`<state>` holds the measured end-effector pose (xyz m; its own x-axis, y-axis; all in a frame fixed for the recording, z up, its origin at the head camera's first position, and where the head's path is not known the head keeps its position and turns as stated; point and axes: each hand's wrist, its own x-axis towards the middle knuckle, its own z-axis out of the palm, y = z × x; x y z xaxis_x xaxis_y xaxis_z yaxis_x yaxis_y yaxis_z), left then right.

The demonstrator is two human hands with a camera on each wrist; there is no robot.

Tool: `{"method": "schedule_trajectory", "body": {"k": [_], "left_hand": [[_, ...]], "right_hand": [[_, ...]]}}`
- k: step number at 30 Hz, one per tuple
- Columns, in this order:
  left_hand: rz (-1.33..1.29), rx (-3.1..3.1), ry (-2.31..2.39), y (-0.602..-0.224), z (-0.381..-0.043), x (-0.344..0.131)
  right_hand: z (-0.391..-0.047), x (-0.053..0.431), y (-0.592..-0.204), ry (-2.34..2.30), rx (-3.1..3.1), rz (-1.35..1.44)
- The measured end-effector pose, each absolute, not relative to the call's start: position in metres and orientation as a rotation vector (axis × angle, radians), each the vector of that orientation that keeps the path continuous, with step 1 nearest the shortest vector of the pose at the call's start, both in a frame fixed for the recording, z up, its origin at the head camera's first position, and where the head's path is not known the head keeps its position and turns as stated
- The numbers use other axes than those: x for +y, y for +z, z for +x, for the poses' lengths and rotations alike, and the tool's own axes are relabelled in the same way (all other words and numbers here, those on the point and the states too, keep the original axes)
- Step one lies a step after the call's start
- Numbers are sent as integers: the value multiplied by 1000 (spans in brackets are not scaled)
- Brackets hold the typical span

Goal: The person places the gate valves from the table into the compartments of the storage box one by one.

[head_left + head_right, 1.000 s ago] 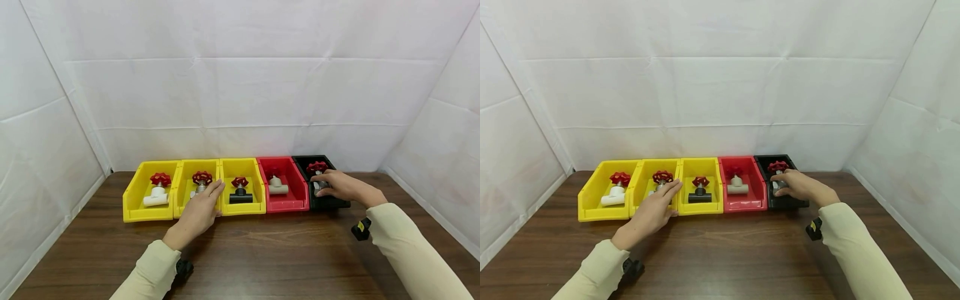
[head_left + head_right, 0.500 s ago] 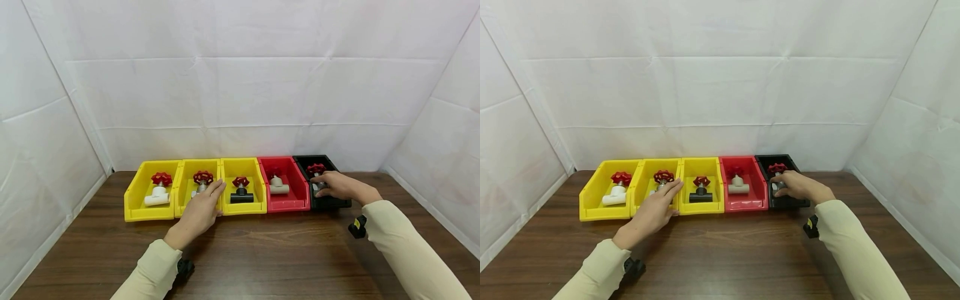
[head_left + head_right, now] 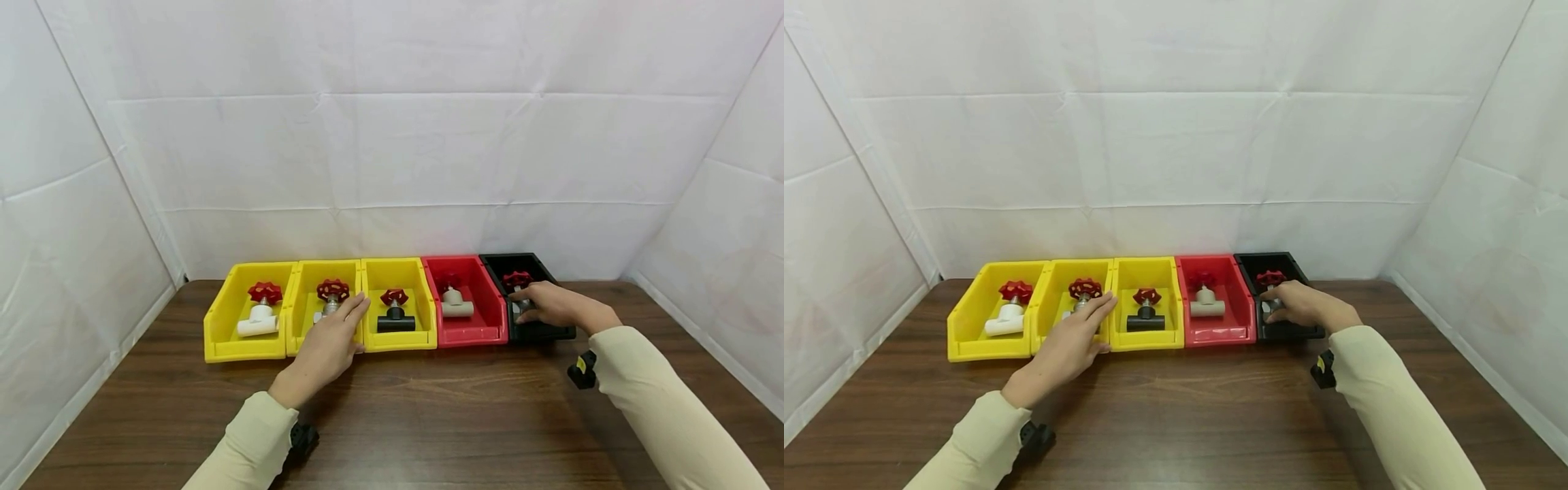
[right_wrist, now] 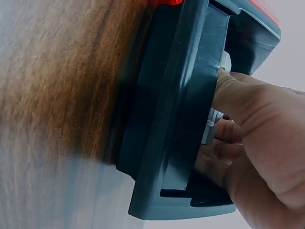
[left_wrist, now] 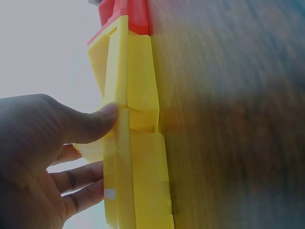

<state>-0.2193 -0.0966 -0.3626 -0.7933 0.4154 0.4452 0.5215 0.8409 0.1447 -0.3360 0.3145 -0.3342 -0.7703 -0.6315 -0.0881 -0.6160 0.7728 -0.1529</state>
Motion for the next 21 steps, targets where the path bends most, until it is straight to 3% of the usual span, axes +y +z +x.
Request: {"method": "schedule_trajectory", "body": {"k": [21], "left_hand": [[-705,-2607,-375,-363,-219,-97]], "right_hand": [[-335,312,-336,-109,2812,-985]]}}
